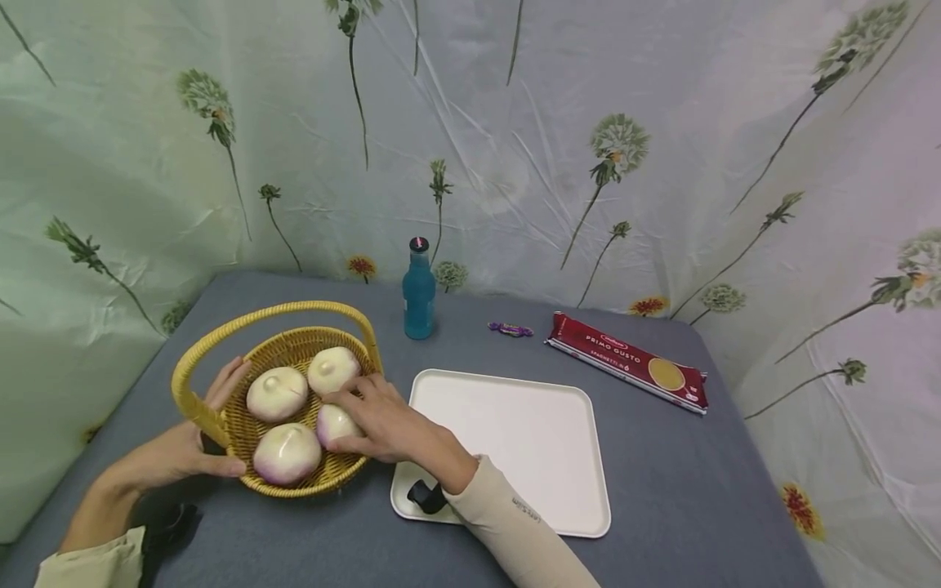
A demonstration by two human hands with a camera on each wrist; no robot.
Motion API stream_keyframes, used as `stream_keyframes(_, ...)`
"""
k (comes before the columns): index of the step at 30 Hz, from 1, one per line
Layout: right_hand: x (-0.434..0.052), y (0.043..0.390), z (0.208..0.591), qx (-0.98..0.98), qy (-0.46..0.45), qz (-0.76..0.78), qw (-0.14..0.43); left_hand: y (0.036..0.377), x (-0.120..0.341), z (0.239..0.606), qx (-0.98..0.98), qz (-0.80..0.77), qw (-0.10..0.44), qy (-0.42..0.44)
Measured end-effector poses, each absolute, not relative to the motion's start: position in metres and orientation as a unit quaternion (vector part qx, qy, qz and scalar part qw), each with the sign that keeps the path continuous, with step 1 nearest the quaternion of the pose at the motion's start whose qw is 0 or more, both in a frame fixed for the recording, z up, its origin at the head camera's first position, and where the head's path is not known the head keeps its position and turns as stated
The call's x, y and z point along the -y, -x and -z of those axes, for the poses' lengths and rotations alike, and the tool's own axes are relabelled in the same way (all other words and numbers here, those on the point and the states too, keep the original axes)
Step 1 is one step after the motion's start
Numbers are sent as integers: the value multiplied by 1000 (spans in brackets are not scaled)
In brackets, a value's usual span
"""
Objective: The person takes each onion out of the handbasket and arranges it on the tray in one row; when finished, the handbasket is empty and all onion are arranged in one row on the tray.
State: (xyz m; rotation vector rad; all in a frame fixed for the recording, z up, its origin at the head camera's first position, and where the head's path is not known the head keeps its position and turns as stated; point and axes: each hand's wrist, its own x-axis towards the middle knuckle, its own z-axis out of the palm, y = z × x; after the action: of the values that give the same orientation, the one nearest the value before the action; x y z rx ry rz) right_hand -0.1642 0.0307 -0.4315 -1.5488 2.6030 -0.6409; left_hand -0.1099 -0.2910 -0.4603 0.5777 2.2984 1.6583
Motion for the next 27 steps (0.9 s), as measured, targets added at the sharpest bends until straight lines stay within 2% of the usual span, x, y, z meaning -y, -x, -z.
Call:
stream_keyframes(11, -35, 158, 430, -833, 494, 251, 0, 110, 291, 460, -788, -570, 130, -196)
stream_keyframes(27, -48, 150, 408, -819, 480, 313, -18, 110, 290, 459, -789, -564, 126, -206)
